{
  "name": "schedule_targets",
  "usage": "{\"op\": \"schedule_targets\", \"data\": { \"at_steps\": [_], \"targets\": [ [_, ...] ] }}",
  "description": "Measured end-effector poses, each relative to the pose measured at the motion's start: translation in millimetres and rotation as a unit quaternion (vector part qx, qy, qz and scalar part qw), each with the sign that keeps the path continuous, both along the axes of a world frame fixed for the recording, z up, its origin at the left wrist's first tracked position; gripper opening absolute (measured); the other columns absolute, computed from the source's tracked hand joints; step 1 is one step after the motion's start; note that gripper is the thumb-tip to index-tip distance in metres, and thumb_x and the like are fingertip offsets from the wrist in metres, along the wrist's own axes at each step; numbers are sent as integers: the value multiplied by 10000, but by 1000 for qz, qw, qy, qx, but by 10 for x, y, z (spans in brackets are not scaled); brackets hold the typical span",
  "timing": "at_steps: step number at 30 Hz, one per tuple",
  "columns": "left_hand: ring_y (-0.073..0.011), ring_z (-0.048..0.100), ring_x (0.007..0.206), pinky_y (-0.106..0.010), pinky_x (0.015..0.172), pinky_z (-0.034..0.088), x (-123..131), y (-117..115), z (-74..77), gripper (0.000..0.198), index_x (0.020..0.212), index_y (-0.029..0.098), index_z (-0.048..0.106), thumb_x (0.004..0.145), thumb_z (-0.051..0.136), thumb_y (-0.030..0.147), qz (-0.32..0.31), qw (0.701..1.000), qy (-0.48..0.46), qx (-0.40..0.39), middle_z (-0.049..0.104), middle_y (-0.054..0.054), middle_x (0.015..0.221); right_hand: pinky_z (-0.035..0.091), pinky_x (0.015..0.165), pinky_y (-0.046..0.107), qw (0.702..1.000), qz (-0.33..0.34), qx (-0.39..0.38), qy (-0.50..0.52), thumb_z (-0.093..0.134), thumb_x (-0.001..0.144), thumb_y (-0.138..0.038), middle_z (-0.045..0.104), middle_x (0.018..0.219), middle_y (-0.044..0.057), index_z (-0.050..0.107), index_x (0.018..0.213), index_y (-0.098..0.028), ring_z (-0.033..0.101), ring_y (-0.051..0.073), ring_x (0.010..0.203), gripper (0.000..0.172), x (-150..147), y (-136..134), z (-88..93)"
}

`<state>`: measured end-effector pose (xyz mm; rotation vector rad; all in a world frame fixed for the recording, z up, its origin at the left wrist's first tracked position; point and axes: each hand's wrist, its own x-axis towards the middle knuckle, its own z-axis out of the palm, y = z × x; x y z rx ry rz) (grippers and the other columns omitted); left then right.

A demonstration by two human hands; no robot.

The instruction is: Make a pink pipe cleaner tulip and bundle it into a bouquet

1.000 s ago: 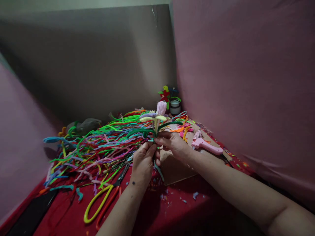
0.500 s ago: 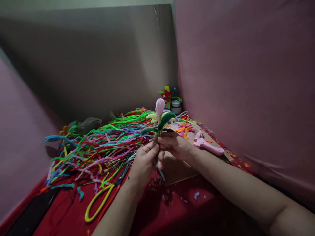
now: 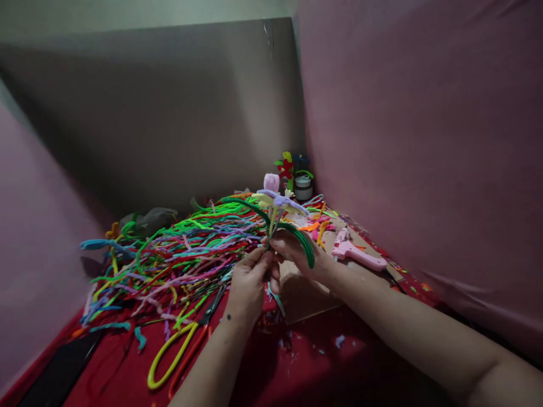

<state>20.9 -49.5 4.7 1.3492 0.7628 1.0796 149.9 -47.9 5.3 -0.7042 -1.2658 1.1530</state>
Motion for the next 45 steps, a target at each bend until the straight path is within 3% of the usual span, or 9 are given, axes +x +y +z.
{"op": "schedule_targets", "data": {
  "at_steps": [6,10,13,16,20,29,38,42,45],
  "targets": [
    [-6,231,256,-162,320,306,-8,2,-21,217,702,150,552,746,634,346,-120,976,-133,-125,456,82,429,313,530,240,994,79,-32,62,638,709,-404,541,586,-4,624,664,-150,442,101,553,258,43,112,-75],
    [-33,277,267,-184,343,312,-34,31,-14,259,707,161,557,781,573,409,-167,979,-75,-90,461,66,429,342,561,237,988,111,-56,92,668,684,-348,576,647,2,667,737,-158,475,104,580,198,66,132,-125],
    [-113,521,447,-225,486,402,-45,45,-13,248,743,172,590,820,511,393,-34,994,86,63,578,4,545,348,565,244,991,57,-77,94,679,661,-349,570,641,3,667,708,-172,479,119,596,184,53,122,-140],
    [-134,556,568,-232,577,396,-46,44,-63,149,822,213,627,783,561,340,146,936,244,208,629,1,655,336,555,247,994,-14,-75,82,696,642,-351,586,677,4,670,739,-199,473,129,616,182,9,101,-119],
    [-114,482,480,-224,527,345,-47,41,-148,132,753,217,623,794,531,302,185,903,291,257,561,27,539,310,533,257,998,-39,-35,44,706,636,-388,560,593,-4,675,759,-191,437,131,585,234,-40,50,-27],
    [-53,398,354,-184,393,303,-9,12,-8,241,678,160,544,784,569,375,20,999,41,16,497,57,484,287,522,241,996,50,-57,43,669,697,-353,551,569,-19,660,724,-141,448,90,539,213,42,18,32],
    [-14,250,280,-163,360,268,-28,10,-33,251,722,156,539,768,612,391,-149,976,-109,-114,402,87,410,270,516,230,986,124,-64,88,692,680,-323,581,599,-9,703,816,-146,461,84,543,224,71,98,-114],
    [-92,490,435,-214,476,379,-51,28,-5,247,761,162,592,822,520,391,-50,996,65,43,549,21,531,280,508,233,994,61,-50,75,682,689,-318,543,570,-19,680,731,-136,419,80,518,187,70,65,-73],
    [-113,520,539,-224,572,384,-46,25,-32,152,815,189,630,790,556,320,104,951,204,206,584,19,596,301,511,233,995,19,-66,79,702,657,-331,541,586,-26,656,668,-145,398,77,520,192,48,37,-40]
  ]
}}
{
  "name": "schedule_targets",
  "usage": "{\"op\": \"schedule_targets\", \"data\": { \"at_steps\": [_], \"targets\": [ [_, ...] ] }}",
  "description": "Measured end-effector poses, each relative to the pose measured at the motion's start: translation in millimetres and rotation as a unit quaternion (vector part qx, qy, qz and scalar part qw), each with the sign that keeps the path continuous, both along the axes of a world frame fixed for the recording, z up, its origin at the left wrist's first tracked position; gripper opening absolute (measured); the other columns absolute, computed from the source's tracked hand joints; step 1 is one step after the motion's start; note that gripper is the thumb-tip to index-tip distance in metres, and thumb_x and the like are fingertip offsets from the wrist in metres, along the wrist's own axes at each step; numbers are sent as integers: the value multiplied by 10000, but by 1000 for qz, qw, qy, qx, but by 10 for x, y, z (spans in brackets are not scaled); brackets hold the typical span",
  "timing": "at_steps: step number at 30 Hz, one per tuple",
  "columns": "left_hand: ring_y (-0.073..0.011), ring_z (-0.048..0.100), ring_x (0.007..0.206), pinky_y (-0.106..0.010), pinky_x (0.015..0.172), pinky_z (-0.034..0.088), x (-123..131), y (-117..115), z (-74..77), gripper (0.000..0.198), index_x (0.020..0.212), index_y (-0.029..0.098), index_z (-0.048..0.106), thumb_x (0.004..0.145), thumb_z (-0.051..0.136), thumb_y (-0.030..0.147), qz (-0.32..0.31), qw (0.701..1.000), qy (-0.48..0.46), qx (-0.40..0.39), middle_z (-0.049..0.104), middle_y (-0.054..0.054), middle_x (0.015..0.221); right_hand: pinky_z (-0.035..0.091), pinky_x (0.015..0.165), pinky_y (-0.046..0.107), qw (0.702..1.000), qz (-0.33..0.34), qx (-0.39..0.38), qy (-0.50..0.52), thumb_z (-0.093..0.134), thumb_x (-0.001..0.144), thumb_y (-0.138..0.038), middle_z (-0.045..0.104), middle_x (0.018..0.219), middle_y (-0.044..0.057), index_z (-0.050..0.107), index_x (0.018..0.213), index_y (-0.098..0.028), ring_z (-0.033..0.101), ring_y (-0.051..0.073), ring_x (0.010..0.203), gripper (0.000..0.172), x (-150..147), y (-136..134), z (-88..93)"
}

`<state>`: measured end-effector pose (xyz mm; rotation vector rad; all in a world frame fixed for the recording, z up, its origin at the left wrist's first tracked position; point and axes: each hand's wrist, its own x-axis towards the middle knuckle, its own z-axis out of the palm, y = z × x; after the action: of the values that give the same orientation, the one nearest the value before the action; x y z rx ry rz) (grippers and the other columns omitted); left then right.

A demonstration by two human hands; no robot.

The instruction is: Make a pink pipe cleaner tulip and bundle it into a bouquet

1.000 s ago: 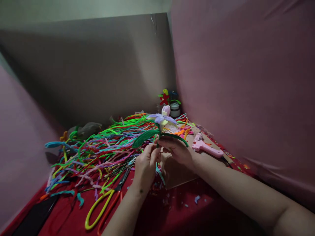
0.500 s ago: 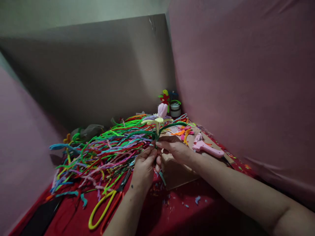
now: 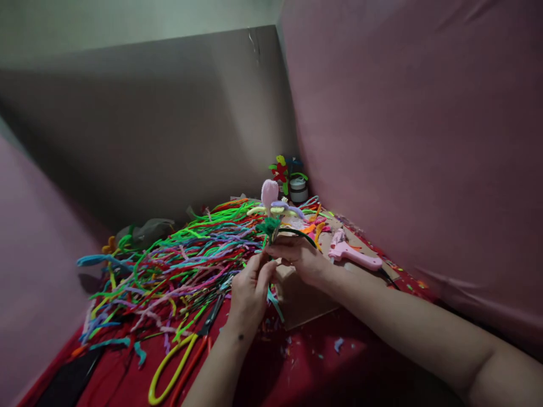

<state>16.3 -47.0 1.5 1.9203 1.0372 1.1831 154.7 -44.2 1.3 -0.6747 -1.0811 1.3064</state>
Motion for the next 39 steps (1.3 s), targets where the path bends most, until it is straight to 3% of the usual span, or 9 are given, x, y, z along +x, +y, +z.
{"op": "schedule_targets", "data": {
  "at_steps": [2,4,13,18,25,30,35,37,39],
  "targets": [
    [-107,490,505,-221,555,358,9,-8,-43,103,810,209,636,767,574,280,59,994,59,65,575,30,577,312,523,231,1000,-24,1,-7,715,635,-334,519,571,-38,637,615,-147,390,73,522,204,-29,-3,-1],
    [-106,479,468,-218,521,345,18,-18,-80,104,769,216,625,790,536,265,70,992,76,71,557,36,537,329,542,233,999,-33,10,-16,708,642,-344,507,559,-41,625,591,-147,409,78,533,220,-64,6,-19],
    [-88,469,415,-200,455,377,54,-74,-24,213,652,185,524,827,500,304,13,996,-64,-55,500,52,481,386,475,251,992,70,67,-85,576,767,-433,542,536,-14,626,700,-174,499,118,458,272,-74,-31,-29],
    [-69,485,393,-189,436,372,45,-49,-24,226,665,159,546,819,535,324,-49,981,-141,-126,534,46,502,338,501,230,986,-5,111,-127,569,784,-421,539,554,-13,649,818,-169,461,107,537,266,-22,-72,43],
    [-36,425,337,-156,390,315,73,-53,-1,186,716,137,567,796,583,304,-118,934,-252,-223,527,49,478,273,485,220,994,7,55,-96,613,733,-453,485,565,-22,645,714,-137,381,76,522,318,-14,-2,10],
    [-1,302,280,-143,360,295,73,-67,38,181,714,127,549,772,623,282,-160,876,-327,-316,473,72,453,297,510,213,997,80,19,2,644,731,-391,558,650,-7,678,857,-154,450,78,557,271,-4,51,-101],
    [13,172,258,-130,313,241,40,-44,25,140,718,130,546,784,603,240,-246,823,-358,-367,369,106,430,316,543,224,995,95,31,18,641,744,-326,571,639,-3,690,888,-150,468,88,574,232,-4,24,-74],
    [2,186,261,-148,315,264,24,-33,30,157,729,142,554,784,598,282,-268,833,-327,-357,361,105,438,309,530,222,995,91,32,23,645,734,-295,544,610,-12,686,817,-141,459,82,554,179,-5,15,-58],
    [-30,325,302,-176,360,333,14,-25,36,201,724,149,566,800,569,334,-233,888,-254,-304,432,73,472,299,503,226,997,74,33,2,634,737,-306,493,554,-26,662,736,-139,444,83,516,170,-8,13,-53]
  ]
}}
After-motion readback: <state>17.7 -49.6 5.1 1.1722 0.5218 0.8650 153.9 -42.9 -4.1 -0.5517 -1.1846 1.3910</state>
